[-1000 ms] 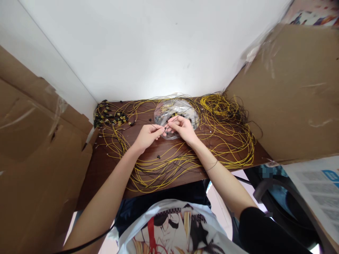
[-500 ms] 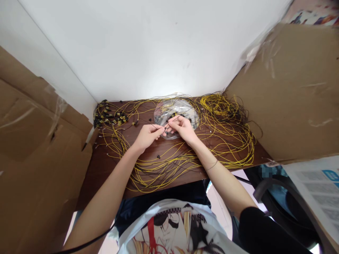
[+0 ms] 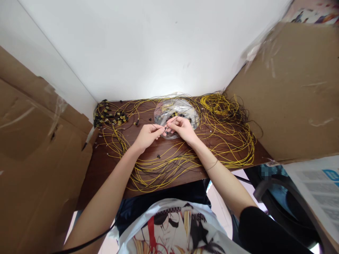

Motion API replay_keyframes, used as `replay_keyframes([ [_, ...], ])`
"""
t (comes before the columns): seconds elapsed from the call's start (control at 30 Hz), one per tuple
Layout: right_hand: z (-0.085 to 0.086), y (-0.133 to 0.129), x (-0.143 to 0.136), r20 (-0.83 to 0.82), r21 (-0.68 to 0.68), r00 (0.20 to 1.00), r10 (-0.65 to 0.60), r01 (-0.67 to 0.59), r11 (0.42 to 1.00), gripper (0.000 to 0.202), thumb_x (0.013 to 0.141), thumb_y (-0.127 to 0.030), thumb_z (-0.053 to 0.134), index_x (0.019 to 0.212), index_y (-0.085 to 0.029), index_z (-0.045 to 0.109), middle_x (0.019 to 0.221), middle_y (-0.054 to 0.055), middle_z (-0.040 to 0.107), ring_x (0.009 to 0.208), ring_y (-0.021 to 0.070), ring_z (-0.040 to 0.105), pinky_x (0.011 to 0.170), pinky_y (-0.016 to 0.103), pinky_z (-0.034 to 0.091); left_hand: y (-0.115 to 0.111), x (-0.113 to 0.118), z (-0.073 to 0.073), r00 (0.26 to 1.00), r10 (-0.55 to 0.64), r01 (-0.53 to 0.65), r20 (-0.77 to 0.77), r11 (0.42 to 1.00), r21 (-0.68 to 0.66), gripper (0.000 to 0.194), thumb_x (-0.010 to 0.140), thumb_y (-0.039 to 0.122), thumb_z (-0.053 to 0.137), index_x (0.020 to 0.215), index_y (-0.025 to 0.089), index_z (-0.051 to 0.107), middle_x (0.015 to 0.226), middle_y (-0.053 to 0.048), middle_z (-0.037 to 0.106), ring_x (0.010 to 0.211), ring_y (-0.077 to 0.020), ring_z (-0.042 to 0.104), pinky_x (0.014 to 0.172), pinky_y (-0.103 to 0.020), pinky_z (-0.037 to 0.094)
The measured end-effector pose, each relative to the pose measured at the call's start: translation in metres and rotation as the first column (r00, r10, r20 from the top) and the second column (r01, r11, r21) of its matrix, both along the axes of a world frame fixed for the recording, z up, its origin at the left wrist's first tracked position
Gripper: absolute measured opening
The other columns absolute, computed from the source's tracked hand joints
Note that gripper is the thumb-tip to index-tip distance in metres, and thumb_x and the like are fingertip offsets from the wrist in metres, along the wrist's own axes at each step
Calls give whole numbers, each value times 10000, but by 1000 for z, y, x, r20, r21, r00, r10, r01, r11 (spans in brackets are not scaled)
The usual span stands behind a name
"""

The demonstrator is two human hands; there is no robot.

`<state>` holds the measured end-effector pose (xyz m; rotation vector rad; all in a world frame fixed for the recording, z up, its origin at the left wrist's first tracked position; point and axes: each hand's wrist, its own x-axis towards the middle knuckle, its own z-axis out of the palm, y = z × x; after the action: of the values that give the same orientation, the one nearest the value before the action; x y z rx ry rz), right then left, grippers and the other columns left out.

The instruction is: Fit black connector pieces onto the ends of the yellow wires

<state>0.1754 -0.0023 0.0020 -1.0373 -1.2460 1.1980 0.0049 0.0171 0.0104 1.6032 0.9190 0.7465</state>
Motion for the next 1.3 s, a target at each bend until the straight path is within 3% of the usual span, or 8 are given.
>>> replay_keyframes([
  [0.3, 3, -2, -2, 48, 20, 999, 7, -8, 1000, 327, 644, -394, 759, 796, -140, 620, 635, -5, 636, 548, 90, 567, 535, 217, 469, 0, -1, -1, 1000, -8, 8, 11, 1000, 6, 281, 767, 372, 598, 800, 112, 701, 736, -66, 689, 574, -94, 485, 570, -224, 386],
  [0.57, -1, 1, 0, -9, -5, 1000, -14, 14, 1000, 373, 666, -452, 726, 821, -155, 561, 718, 24, 673, 612, 110, 625, 526, 207, 468, 1, 0, -2, 1000, -2, 2, -5, 1000, 3, 300, 770, 396, 601, 808, 115, 702, 726, -58, 684, 566, -88, 473, 568, -220, 387],
  [0.8, 3, -2, -1, 43, 8, 999, 13, -13, 1000, 329, 654, -372, 751, 839, -138, 613, 653, -2, 642, 568, 90, 579, 546, 216, 475, 0, 0, 0, 1000, -10, 10, -10, 1000, 2, 309, 765, 404, 596, 799, 115, 700, 734, -68, 690, 571, -99, 488, 575, -234, 394],
  [1.03, -1, 0, -1, -24, -15, 1000, -5, 5, 1000, 352, 670, -440, 730, 819, -151, 595, 670, 12, 657, 617, 115, 623, 631, 263, 533, 0, 0, 1, 1000, 4, -3, -23, 1000, 6, 322, 759, 421, 601, 814, 122, 706, 745, -69, 696, 570, -102, 495, 569, -230, 401],
  [1.3, 1, -2, -1, -27, -21, 1000, -3, 2, 1000, 352, 653, -423, 754, 797, -125, 632, 700, 32, 667, 619, 108, 628, 604, 231, 529, 1, -1, 0, 1000, -5, 5, -15, 1000, -4, 309, 770, 401, 597, 817, 114, 701, 742, -68, 691, 574, -100, 486, 577, -230, 395],
])
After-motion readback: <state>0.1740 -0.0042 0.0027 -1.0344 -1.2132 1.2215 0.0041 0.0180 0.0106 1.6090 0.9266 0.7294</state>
